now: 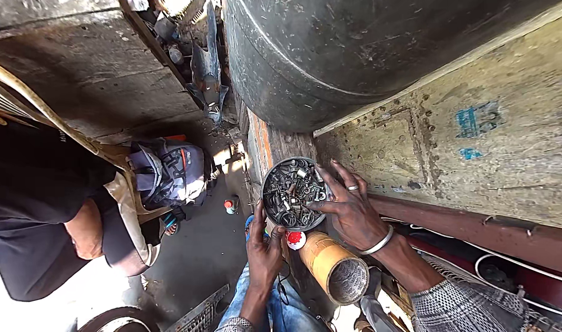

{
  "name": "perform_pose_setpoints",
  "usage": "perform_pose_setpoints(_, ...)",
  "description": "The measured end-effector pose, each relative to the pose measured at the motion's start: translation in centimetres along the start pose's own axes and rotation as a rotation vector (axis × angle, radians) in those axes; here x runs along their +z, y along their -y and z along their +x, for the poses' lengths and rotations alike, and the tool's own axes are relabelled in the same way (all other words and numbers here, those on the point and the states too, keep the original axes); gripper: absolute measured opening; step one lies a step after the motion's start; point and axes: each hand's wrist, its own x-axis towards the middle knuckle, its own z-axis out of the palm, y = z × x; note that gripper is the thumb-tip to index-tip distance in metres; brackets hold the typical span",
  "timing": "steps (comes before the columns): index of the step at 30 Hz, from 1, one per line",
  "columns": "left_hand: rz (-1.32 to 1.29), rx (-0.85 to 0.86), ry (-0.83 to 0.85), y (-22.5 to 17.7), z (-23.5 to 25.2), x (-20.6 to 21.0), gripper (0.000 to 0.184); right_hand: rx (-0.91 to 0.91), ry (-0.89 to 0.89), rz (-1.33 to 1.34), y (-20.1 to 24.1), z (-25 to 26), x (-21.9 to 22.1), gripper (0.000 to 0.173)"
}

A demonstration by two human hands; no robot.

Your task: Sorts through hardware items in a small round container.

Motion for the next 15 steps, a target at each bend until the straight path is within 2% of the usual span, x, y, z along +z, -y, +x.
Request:
perform_pose_setpoints(4,-0.011,0.009,0.002,-0.1,0.1,0.0,0.072,0.005,-0.056,0.017,-0.7,-0.8,0.0,0.032)
perform_pose_setpoints(9,-0.012,0.011,0.006,-0.2,0.0,0.0,0.072,0.024,-0.047,-0.011,-1.2,-1.4,-0.4,0.028)
perform_pose_setpoints(15,-0.023,0.017,0.003,-0.1,0.0,0.1,0.072,-0.026,0.026,-0.183,-0.9,-0.3,0.1,0.022)
